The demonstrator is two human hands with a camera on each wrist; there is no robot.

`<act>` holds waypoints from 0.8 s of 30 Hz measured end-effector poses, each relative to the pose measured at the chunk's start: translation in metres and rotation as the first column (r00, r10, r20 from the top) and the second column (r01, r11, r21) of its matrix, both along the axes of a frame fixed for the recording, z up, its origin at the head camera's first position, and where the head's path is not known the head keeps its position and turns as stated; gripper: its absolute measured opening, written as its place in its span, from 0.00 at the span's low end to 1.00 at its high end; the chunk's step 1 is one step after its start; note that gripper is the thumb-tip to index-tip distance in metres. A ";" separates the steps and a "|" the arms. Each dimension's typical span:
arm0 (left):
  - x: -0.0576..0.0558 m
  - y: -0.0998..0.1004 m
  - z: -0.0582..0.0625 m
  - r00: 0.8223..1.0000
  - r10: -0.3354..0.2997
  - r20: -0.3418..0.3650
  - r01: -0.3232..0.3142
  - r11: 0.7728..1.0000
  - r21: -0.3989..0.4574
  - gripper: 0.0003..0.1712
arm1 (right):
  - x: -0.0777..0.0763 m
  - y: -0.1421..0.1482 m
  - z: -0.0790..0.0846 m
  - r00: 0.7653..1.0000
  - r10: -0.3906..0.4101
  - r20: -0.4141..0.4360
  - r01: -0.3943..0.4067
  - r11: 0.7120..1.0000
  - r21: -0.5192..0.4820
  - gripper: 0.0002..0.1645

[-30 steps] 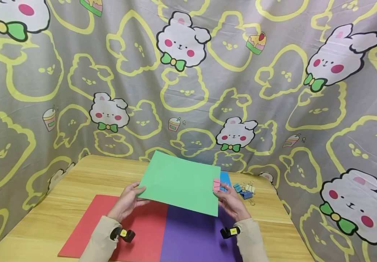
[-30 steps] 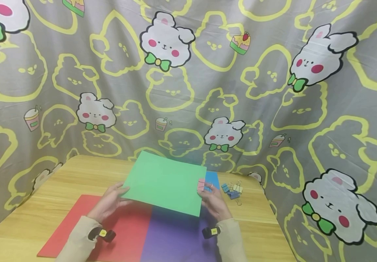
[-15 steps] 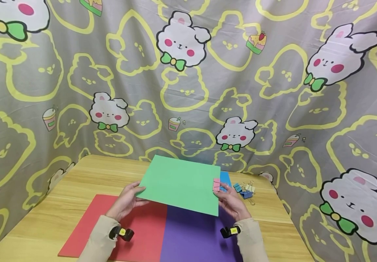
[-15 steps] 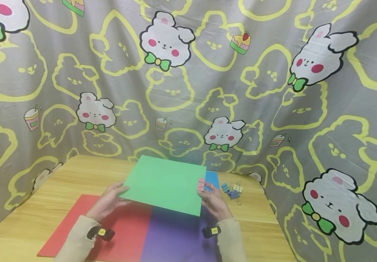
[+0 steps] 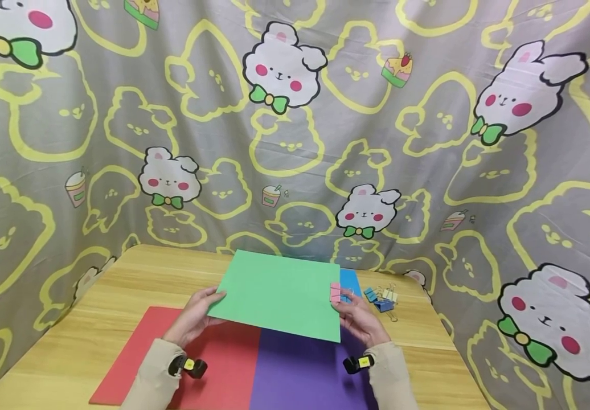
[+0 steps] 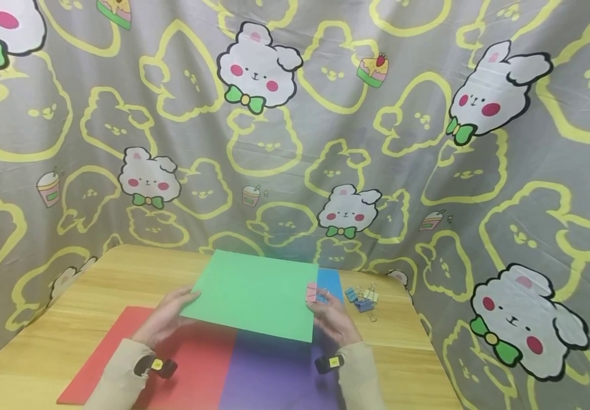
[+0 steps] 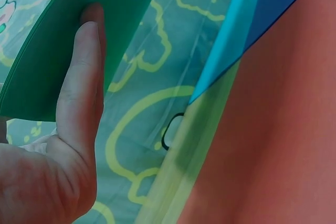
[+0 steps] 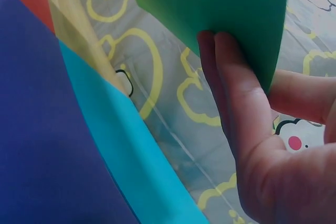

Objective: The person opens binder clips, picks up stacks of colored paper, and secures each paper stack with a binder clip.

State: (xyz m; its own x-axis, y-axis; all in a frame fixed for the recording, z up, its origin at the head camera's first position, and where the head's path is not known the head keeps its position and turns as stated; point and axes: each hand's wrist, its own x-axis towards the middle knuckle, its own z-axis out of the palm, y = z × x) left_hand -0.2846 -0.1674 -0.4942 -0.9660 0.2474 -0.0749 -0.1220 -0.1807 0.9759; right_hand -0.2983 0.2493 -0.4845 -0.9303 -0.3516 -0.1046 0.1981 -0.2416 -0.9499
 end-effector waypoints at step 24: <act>-0.004 -0.012 -0.001 0.999 0.042 0.016 -0.041 0.999 -0.029 0.34 | -0.014 -0.013 0.010 1.000 0.023 -0.021 -0.020 0.995 0.099 0.41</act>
